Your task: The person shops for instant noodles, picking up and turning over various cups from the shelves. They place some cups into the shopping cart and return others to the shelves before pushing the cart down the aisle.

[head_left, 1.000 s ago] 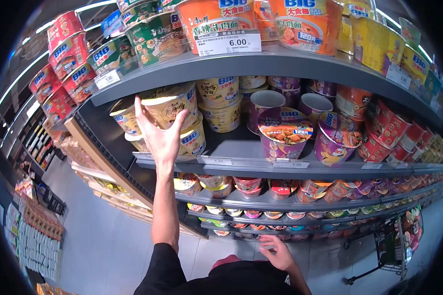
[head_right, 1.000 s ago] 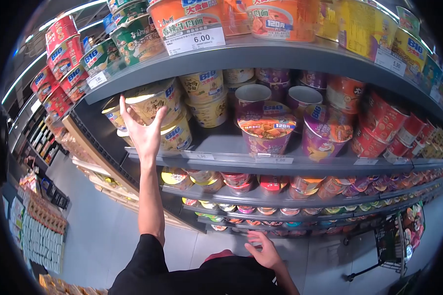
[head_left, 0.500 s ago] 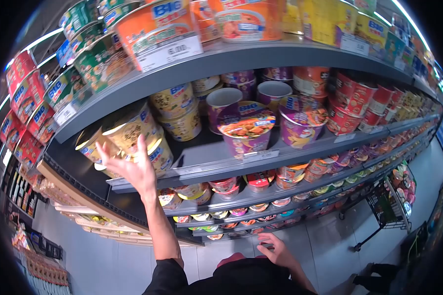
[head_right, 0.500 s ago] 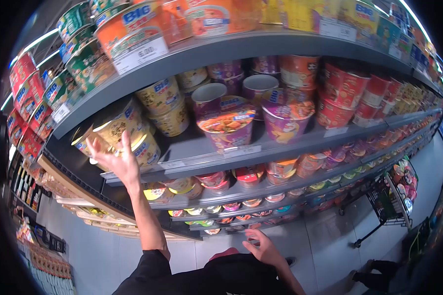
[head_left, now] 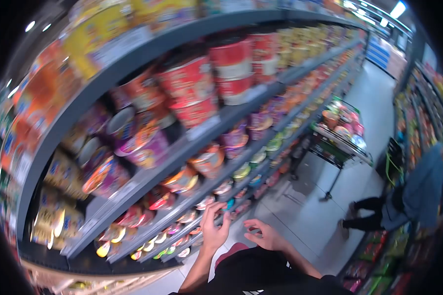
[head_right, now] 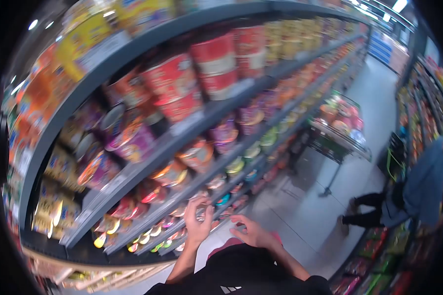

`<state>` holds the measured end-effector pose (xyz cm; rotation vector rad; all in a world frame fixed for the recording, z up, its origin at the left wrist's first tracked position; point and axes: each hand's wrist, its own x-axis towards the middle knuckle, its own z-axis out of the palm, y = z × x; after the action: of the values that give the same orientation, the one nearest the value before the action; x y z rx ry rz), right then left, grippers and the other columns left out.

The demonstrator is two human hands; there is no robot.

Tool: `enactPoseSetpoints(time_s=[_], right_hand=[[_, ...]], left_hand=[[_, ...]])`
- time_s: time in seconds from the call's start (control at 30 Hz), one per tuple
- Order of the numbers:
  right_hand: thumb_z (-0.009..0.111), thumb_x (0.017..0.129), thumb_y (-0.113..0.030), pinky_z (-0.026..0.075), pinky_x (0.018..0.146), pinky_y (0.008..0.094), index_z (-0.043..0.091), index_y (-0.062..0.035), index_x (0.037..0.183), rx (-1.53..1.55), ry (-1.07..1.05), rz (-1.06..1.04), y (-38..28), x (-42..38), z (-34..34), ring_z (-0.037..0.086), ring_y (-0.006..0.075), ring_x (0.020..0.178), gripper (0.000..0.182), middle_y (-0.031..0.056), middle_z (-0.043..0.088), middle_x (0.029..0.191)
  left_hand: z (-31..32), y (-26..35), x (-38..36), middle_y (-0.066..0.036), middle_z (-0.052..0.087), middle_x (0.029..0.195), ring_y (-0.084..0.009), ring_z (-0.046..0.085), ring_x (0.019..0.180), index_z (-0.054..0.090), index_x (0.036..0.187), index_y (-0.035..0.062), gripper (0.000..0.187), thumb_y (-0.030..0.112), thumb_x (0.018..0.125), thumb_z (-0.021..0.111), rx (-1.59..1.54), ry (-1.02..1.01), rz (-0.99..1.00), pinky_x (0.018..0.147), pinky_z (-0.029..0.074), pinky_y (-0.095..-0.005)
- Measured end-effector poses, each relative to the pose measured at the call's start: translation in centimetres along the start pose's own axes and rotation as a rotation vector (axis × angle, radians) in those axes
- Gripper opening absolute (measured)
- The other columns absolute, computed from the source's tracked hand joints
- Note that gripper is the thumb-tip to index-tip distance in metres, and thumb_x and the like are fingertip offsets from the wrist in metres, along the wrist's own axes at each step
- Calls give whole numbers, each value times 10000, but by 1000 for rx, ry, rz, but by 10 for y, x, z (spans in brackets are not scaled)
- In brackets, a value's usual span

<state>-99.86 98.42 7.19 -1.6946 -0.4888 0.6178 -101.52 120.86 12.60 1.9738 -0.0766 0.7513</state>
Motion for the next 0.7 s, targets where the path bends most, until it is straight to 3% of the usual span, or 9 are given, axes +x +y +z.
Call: enactPoseSetpoints(time_s=[0.1, 0.23, 0.33, 0.53, 0.7], right_hand=[[758, 1007, -317, 556, 931, 404, 554, -80, 1464, -65, 142, -1, 11, -30, -63, 661, 242, 1201, 554, 130, 655, 1365], [744, 1013, -328, 560, 947, 399, 558, -85, 1468, -40, 384, 64, 31, -70, -129, 662, 251, 1217, 548, 129, 661, 1361], [737, 1016, -228, 572, 965, 390, 575, -65, 1444, 9, 545, 111, 38, -94, -162, 682, 246, 1202, 486, 136, 678, 1355], [738, 1009, -204, 592, 938, 403, 574, -48, 1443, 158, 772, 231, 68, -119, -202, 689, 261, 1193, 490, 161, 686, 1325], [735, 999, -177, 606, 926, 410, 574, -36, 1437, 123, 976, 315, 106, -123, -270, 703, 275, 1185, 488, 174, 699, 1312]], left_hand=[[87, 3, 8, -124, 716, 1118, -255, 713, 1049, 696, 1217, 17, 302, -6, 919, 742, -156, -257, -95, 870, 582, -348], [179, 11, 26, -116, 728, 1137, -245, 738, 1031, 683, 1255, 16, 296, 91, 971, 719, -221, -572, -61, 875, 571, -357], [235, 11, 39, -130, 732, 1165, -252, 737, 1060, 673, 1272, 15, 316, 120, 977, 718, -238, -782, -29, 885, 572, -366], [340, 1, 80, -122, 727, 1177, -219, 740, 1065, 673, 1298, 4, 329, 111, 990, 714, -253, -1020, 45, 903, 591, -340], [446, -15, 148, -124, 735, 1166, -213, 741, 1061, 674, 1286, 0, 344, 131, 974, 733, -331, -1045, 89, 902, 589, -340]])
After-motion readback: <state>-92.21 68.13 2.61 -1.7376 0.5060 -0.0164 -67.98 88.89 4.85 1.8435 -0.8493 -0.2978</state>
